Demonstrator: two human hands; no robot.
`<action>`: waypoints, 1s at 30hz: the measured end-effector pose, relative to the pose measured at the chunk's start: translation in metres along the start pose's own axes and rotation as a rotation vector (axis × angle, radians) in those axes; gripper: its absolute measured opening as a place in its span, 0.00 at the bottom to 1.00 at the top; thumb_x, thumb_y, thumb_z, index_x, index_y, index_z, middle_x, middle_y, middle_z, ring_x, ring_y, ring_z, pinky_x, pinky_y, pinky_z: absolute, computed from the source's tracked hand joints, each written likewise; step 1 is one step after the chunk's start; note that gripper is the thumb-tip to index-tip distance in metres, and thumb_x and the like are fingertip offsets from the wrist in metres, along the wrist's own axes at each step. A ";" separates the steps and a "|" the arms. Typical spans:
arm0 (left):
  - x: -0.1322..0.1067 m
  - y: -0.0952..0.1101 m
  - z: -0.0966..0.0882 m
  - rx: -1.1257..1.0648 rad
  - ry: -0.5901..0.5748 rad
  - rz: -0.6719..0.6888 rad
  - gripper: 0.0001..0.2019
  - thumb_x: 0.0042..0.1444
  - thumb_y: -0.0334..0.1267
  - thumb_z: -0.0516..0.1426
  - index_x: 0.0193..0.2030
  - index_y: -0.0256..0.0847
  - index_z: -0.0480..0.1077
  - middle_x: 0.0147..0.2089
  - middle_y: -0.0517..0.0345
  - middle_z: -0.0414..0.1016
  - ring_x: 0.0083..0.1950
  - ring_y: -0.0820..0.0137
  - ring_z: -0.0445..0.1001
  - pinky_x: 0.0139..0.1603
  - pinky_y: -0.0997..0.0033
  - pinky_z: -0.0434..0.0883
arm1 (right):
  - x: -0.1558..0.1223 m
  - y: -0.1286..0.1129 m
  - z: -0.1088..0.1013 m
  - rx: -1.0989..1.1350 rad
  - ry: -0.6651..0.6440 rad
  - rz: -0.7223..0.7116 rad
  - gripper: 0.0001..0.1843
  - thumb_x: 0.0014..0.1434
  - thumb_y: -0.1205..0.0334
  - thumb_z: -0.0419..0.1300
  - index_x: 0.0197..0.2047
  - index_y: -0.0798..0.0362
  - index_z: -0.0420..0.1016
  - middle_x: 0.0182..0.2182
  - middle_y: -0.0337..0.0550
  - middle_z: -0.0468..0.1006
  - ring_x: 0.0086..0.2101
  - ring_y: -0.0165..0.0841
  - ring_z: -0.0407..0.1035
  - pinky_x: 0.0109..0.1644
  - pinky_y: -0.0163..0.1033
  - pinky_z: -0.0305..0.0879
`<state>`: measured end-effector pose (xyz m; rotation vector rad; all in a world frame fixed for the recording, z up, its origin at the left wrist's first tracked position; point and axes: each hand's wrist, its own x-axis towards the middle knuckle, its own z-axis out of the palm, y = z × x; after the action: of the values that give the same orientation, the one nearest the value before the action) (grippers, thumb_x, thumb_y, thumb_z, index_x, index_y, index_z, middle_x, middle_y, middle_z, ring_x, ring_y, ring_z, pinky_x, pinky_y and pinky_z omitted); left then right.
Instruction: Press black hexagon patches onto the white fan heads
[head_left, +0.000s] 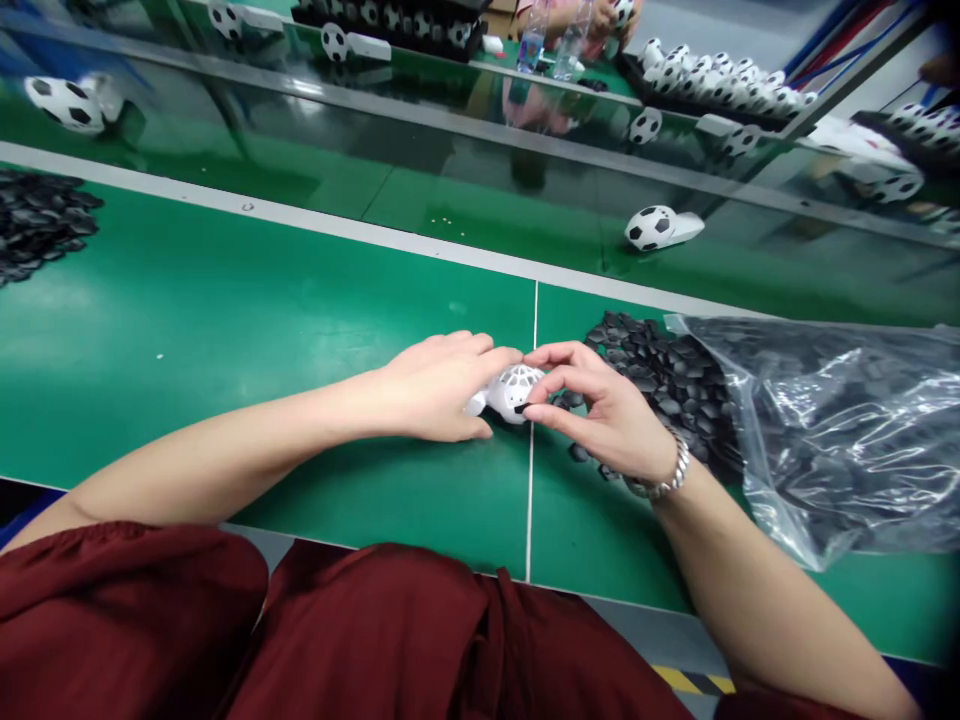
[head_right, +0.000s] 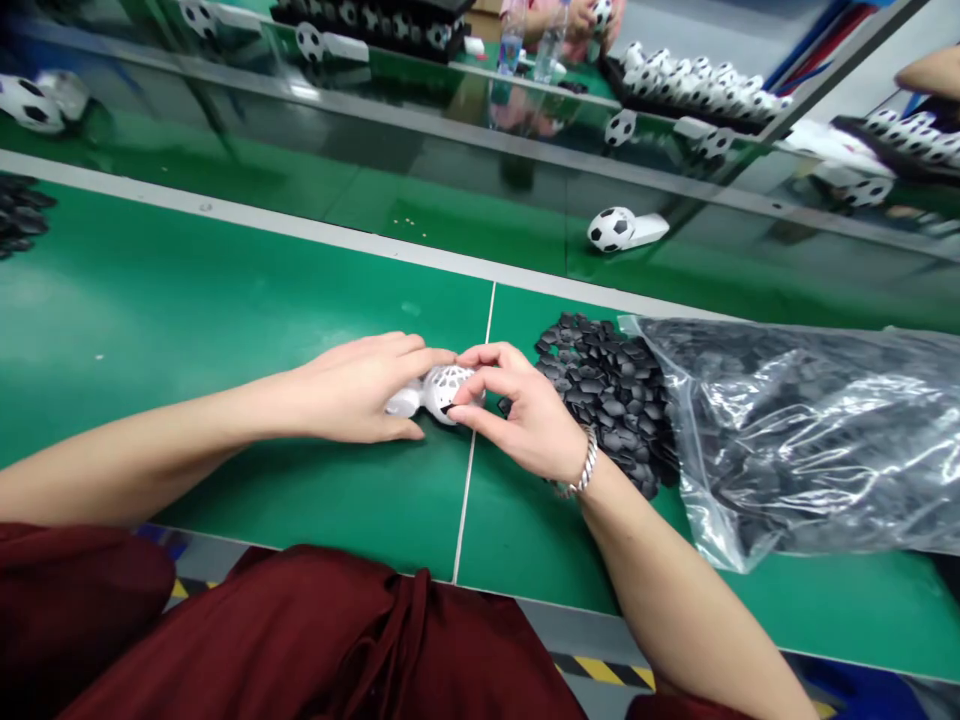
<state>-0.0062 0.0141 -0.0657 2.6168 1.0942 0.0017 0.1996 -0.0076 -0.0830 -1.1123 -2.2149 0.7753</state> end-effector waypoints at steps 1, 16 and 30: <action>0.000 -0.001 0.000 -0.043 -0.017 -0.011 0.34 0.45 0.47 0.59 0.58 0.43 0.55 0.48 0.54 0.67 0.49 0.61 0.66 0.44 0.67 0.64 | -0.001 -0.001 -0.001 0.018 -0.026 0.005 0.07 0.52 0.57 0.61 0.29 0.52 0.72 0.44 0.46 0.69 0.46 0.37 0.64 0.53 0.48 0.59; 0.007 -0.009 0.013 -0.214 0.024 -0.003 0.30 0.46 0.45 0.56 0.57 0.43 0.58 0.45 0.54 0.66 0.42 0.66 0.68 0.37 0.72 0.65 | -0.004 -0.003 0.014 -0.208 0.052 -0.073 0.07 0.52 0.59 0.60 0.26 0.52 0.70 0.45 0.46 0.69 0.47 0.40 0.61 0.51 0.49 0.58; 0.010 -0.011 0.021 -0.265 0.085 -0.007 0.29 0.48 0.50 0.56 0.57 0.45 0.58 0.54 0.57 0.67 0.51 0.64 0.67 0.45 0.69 0.64 | -0.004 0.002 0.030 -0.082 0.184 0.052 0.18 0.47 0.59 0.63 0.39 0.51 0.60 0.50 0.50 0.66 0.52 0.41 0.60 0.50 0.48 0.62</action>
<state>-0.0048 0.0224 -0.0898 2.3947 1.0514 0.2413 0.1825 -0.0171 -0.1055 -1.2333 -2.0862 0.5827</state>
